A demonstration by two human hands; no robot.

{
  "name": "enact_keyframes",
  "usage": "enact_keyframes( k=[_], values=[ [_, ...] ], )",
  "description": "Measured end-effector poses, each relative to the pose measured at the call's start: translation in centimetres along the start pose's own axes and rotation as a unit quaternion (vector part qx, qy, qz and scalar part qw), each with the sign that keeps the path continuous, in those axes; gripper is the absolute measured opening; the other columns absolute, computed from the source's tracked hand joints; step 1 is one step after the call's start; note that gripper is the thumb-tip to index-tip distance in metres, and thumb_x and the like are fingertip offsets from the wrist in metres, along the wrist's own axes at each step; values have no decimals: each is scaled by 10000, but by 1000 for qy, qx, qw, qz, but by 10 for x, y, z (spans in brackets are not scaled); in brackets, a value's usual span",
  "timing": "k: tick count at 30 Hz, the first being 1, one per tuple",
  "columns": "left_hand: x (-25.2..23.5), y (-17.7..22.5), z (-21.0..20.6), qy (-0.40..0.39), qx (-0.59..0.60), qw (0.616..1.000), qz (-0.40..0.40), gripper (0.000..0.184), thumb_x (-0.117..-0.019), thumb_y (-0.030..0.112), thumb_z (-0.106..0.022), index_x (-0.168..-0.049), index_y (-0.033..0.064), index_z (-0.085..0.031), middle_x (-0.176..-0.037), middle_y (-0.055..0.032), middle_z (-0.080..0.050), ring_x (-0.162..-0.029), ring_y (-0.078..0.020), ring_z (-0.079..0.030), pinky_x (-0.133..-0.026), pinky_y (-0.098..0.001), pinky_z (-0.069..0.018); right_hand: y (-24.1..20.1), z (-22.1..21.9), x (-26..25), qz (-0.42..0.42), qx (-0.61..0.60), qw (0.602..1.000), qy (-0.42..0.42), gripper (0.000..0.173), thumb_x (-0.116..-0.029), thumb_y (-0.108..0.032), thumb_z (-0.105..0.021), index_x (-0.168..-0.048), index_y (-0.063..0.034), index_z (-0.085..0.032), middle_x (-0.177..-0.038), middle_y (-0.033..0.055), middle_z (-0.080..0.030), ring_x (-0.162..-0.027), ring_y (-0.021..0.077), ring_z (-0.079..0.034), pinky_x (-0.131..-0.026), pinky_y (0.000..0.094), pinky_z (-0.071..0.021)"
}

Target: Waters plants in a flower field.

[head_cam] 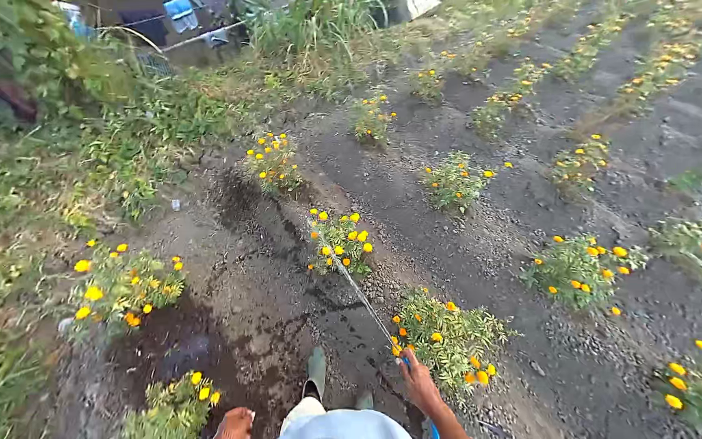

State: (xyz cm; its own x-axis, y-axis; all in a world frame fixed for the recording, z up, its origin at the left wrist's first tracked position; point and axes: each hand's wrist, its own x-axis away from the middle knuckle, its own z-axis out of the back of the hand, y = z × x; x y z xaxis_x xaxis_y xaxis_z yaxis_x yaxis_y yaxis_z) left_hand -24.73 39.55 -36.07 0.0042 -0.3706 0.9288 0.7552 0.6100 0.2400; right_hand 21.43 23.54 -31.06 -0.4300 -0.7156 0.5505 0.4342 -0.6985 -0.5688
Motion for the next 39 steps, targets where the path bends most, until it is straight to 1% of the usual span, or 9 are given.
enact_keyframes(
  k=[6,9,19,23,26,28,32,36,39],
  values=[
    [32,37,-28,59,82,993,-59,345,-1085,238,-541,-1345,21,-606,-1202,-226,-680,-998,-333,-686,-848,-509,-555,4,5,17,20,-9,1000,18,343,-1089,-244,-485,-1338,-24,-565,-923,234,-696,-859,398,-702,-826,579,-550],
    [59,35,-48,80,102,989,-69,331,-1081,208,-544,-1345,17,-601,-1204,-223,-679,-990,-319,-689,-846,-490,-559,12,8,19,42,-21,998,28,345,-1093,-253,-475,-1336,-23,-562,-898,221,-689,-818,383,-695,-794,569,-552],
    [74,-87,-116,70,121,990,20,332,-1091,204,-526,-1327,-18,-598,-1181,-246,-679,-969,-336,-687,-832,-495,-556,28,19,20,53,-36,997,44,331,-1093,-240,-494,-1340,-29,-559,-1004,242,-698,-926,407,-697,-862,589,-534],
    [66,-108,-138,80,146,986,19,313,-1074,179,-557,-1302,-30,-607,-1103,-214,-686,-869,-268,-672,-782,-435,-558,33,29,22,49,-41,997,39,330,-1096,-239,-490,-1348,-37,-558,-1005,241,-695,-928,402,-694,-864,586,-530],
    [60,-103,-144,72,147,986,16,319,-1080,183,-542,-1305,-35,-607,-1141,-236,-686,-941,-313,-689,-840,-483,-563,38,34,22,46,-41,997,34,322,-1096,-234,-486,-1342,-38,-552,-963,233,-682,-882,386,-682,-832,570,-531],
    [62,-90,-144,69,143,987,18,326,-1086,211,-530,-1317,-7,-603,-1147,-222,-682,-931,-307,-683,-801,-476,-558,40,39,24,38,-36,998,32,315,-1098,-237,-486,-1337,-43,-549,-952,224,-684,-862,377,-686,-819,566,-539],
    [70,-59,-138,69,140,988,6,328,-1090,228,-530,-1333,20,-605,-1191,-213,-680,-972,-308,-686,-821,-480,-557,45,45,24,25,-45,998,42,313,-1098,-232,-487,-1342,-43,-543,-903,216,-660,-786,358,-660,-762,554,-530],
    [70,-41,-136,71,133,989,-4,316,-1089,228,-534,-1315,23,-613,-1169,-207,-679,-943,-289,-677,-801,-459,-551,49,54,25,26,-49,997,51,298,-1094,-214,-498,-1322,-29,-554,-968,237,-673,-866,381,-674,-810,569,-530],
    [70,-38,-138,64,118,991,-4,313,-1091,222,-530,-1319,22,-609,-1169,-209,-677,-932,-293,-676,-798,-456,-551,55,56,25,31,-51,997,49,289,-1092,-202,-498,-1312,-23,-552,-948,232,-665,-845,374,-665,-793,563,-526]
  ],
)
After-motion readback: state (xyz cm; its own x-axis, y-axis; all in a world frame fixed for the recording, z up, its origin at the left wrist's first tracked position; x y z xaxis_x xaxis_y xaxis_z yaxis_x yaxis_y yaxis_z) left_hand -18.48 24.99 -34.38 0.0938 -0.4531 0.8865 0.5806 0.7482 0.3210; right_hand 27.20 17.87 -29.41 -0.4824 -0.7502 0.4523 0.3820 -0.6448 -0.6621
